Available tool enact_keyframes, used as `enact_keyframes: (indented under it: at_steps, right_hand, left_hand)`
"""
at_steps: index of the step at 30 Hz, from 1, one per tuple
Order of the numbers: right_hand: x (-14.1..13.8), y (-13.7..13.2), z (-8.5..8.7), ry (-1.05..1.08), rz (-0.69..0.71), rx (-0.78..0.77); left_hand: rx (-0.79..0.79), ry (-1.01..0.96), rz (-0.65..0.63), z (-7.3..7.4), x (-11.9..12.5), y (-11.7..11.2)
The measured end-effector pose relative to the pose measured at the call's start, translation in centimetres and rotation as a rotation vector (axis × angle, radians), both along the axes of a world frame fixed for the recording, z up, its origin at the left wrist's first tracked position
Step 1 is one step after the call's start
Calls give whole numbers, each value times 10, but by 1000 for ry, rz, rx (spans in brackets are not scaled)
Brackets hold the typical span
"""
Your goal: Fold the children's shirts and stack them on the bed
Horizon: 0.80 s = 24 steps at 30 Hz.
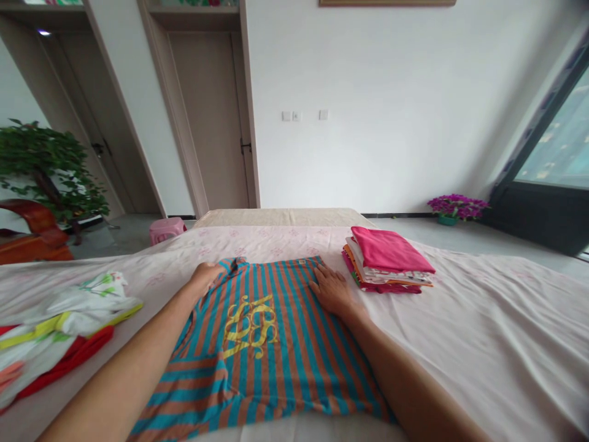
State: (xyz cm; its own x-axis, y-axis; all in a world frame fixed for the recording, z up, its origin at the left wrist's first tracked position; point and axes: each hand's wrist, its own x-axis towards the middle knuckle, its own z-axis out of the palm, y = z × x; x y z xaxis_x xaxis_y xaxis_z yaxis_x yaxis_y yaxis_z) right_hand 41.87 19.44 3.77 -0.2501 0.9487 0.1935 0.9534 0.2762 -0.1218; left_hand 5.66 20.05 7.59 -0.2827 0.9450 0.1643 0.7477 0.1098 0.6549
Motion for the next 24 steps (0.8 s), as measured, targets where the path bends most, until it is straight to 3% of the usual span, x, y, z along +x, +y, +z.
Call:
enact_keyframes:
  at_steps: [7,13,19,21,24]
  right_hand:
    - [-1,0,0,13,-4,28]
    - [-1,0,0,1,-15,17]
    - [-1,-1,1,1,-5,35]
    - [-1,0,1,-2,1,36]
    - [-2,0,1,-12,11,34]
  left_hand:
    - [86,311,-404,-8,24,-57]
    - [-51,424,-360,-13,27,-59]
    - [119,278,-451,-12,30,-66]
    - [93,162,-373,-11,25,-60]
    - [126,15,-177,-3,10,-32]
